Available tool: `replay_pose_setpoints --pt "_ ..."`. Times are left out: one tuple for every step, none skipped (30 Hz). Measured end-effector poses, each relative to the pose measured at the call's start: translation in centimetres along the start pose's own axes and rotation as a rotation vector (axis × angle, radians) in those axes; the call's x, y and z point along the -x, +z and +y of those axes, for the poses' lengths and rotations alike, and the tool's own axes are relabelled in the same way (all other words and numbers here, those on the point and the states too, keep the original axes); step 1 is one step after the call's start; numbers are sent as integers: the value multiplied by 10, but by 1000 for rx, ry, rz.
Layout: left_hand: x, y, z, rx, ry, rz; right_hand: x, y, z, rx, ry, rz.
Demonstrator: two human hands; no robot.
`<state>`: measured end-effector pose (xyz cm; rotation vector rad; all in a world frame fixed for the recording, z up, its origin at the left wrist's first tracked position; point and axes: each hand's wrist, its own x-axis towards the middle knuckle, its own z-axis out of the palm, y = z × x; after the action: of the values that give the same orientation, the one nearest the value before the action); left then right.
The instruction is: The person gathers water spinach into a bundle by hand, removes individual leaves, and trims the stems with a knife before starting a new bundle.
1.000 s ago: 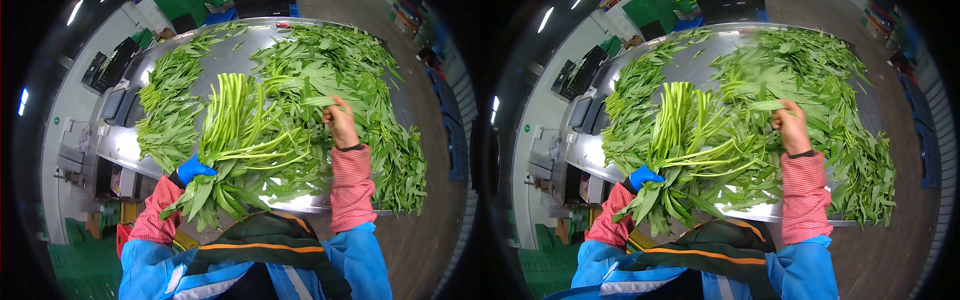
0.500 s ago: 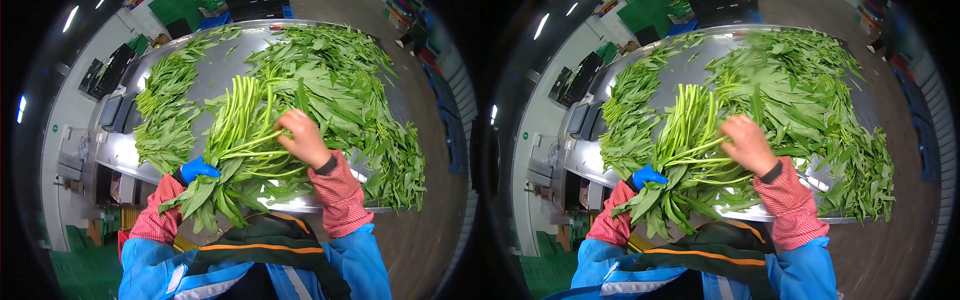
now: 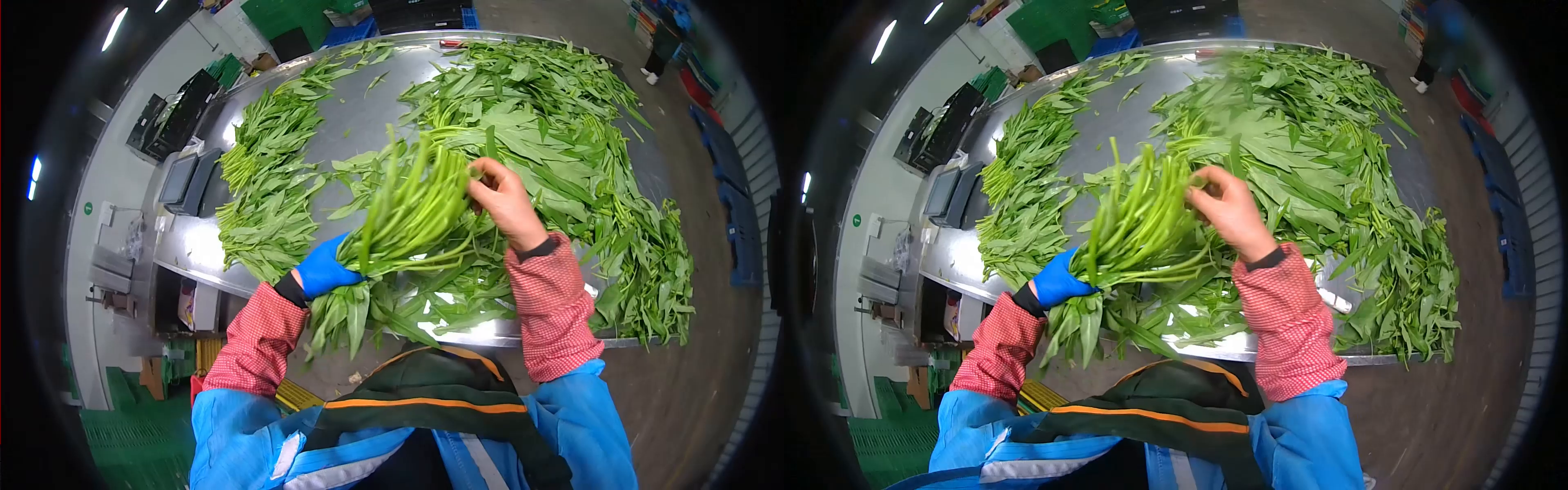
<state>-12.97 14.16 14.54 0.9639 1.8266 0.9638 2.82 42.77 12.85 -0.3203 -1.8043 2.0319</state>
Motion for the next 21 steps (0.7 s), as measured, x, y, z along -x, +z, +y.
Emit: replay_pose_setpoints --pt "-4 0 -11 45 44 60 -2 5 4 12 -98 109" --pt "-6 -1 -13 -20 94 115 0 1 4 40 -152 132" --pt "-7 -3 -14 -84 140 173 4 -3 -1 66 -204 152" --pt "-7 -4 -13 -147 184 231 8 -9 -6 91 -254 171" --pt "-6 -4 -8 -336 232 306 13 -16 -15 -94 -183 279" --pt "-2 -4 -6 -393 220 356 17 -27 -26 -254 -208 369" --pt "0 -4 -4 -451 213 406 20 -41 -35 -421 -206 434" --pt "1 -6 -3 -511 207 454 23 -52 -36 -426 -191 356" --pt "0 -8 -7 -557 297 493 27 -57 -40 -431 -176 279" --pt "1 -9 -9 -573 273 520 32 -59 -42 -436 -159 203" --pt "2 -9 -10 -589 248 542 36 -52 -38 -138 4 201" --pt "2 -9 -8 -606 224 563 38 -34 -38 -28 90 133" --pt "2 -7 -2 -643 203 585 41 -21 -34 -54 104 102" --pt "0 -5 3 -645 196 599 43 -13 -28 -80 118 68" --pt "-1 -3 7 -648 187 615 43 -10 -25 -159 127 106" --pt "-1 -2 8 -652 175 633 44 -8 -22 -239 136 141" --pt "-1 -3 9 -641 187 651 44 -5 -18 -322 149 177" --pt "-2 -4 9 -630 200 667 46 -5 -11 -301 165 180" --pt "-3 -4 9 -617 215 682 47 -7 -3 -278 180 185" --pt "-4 -5 8 -601 228 688 48 -8 6 -254 194 189" --pt "-5 -5 6 -584 241 695 50 -6 19 -239 234 174"
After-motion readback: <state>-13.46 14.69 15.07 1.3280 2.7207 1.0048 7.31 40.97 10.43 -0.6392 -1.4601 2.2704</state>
